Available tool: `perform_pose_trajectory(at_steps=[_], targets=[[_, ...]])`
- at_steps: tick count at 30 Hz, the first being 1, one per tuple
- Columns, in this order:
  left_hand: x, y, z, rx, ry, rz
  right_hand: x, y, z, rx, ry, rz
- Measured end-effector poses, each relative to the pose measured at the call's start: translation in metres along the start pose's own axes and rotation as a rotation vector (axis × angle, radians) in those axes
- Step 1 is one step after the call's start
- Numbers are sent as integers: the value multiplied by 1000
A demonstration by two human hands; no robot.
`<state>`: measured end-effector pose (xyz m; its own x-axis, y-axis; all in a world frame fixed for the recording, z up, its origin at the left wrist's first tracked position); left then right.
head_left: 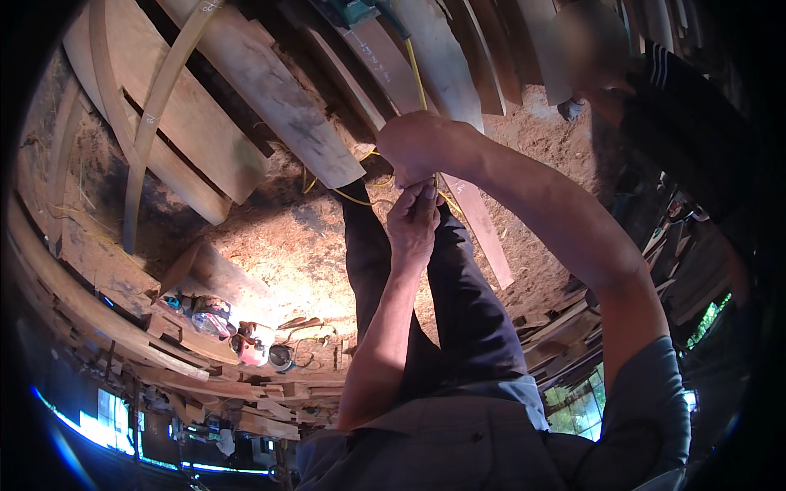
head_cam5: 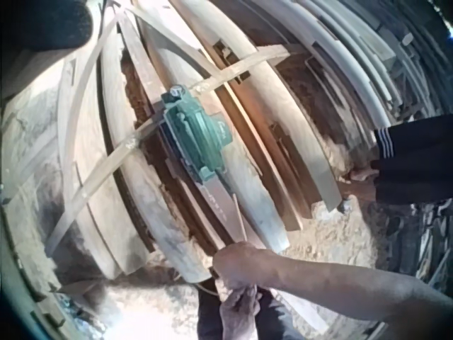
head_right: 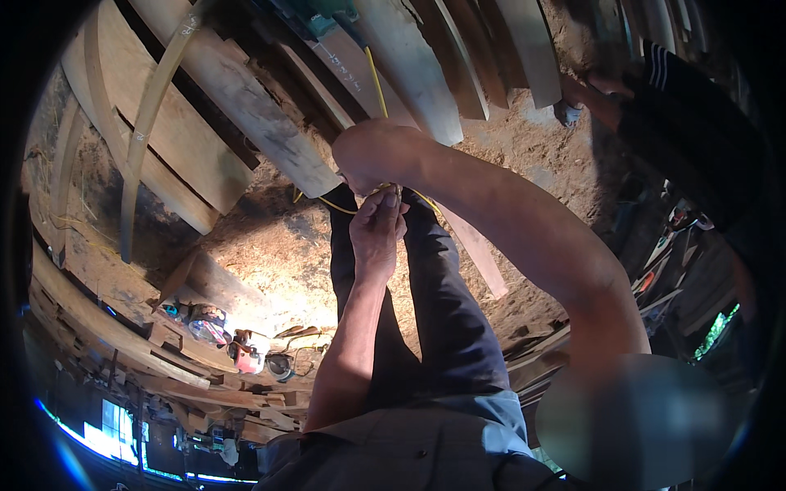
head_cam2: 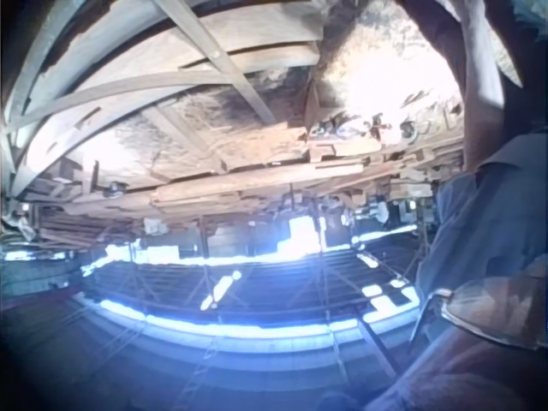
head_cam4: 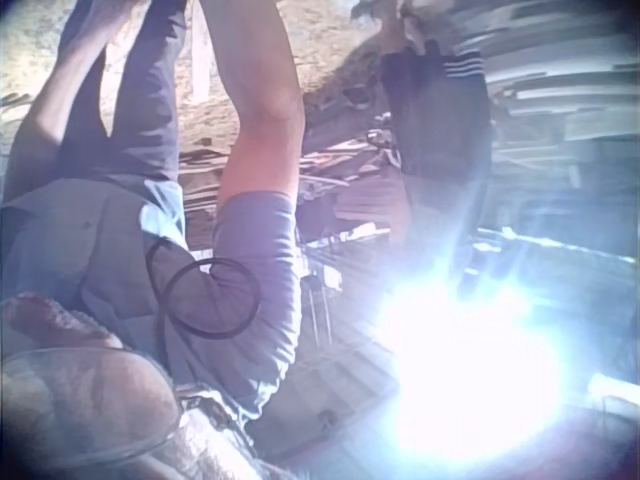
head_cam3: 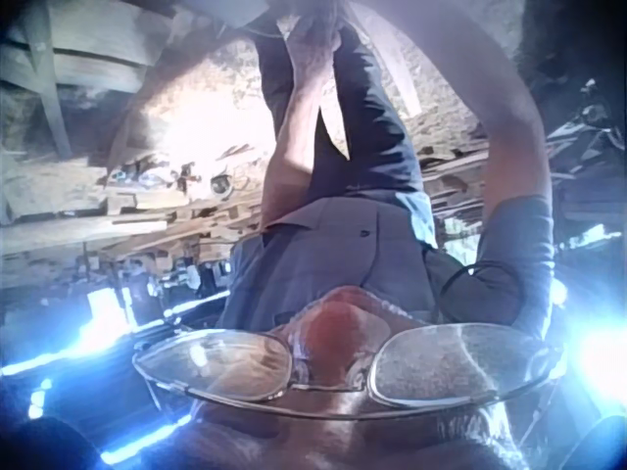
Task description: The person searches through a toolbox, retrieves a roll of yellow tape, and walks to a yellow power cord on the floor. They repeatedly wrap the tape around a section of the cord's insulation, securing it in place.
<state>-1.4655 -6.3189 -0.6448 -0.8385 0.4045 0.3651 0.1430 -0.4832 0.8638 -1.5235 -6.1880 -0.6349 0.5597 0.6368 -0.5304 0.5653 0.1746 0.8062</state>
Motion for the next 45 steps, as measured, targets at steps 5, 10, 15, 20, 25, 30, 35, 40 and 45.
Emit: perform_pose_trajectory(at_steps=[5,10,15,20,25,30,35,40,45], targets=[[14,1,2,-35,-330,341,9,9,-6,80,-129,5],[36,1,10,-12,-546,489,17,57,-33,340,-377,-83],[20,-2,-1,12,-303,52,48,88,-6,497,-623,-89],[10,1,-9,31,-10,-39,86,90,56,727,-967,-146],[-6,-2,-10,-102,233,-179,98,65,110,872,-1468,-232],[-12,1,6,-292,466,-310,84,26,141,741,-1817,-169],[-12,5,19,-347,543,-406,49,9,120,471,-1851,-390],[-6,4,11,-175,272,-322,80,28,100,385,-755,43],[-3,0,-3,-55,-27,-134,81,91,4,553,-709,303]])
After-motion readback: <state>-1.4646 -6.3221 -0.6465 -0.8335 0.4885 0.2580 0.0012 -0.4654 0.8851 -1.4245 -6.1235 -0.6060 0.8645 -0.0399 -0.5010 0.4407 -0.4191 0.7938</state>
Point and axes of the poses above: each hand's wrist, its own y-axis away from the middle knuckle, its own z-axis out of the palm, x = y × z, the point moved 9 cm from there along -y, towards the middle knuckle, and after that the axes turned 3 degrees about -z, right-handed, at the moved point
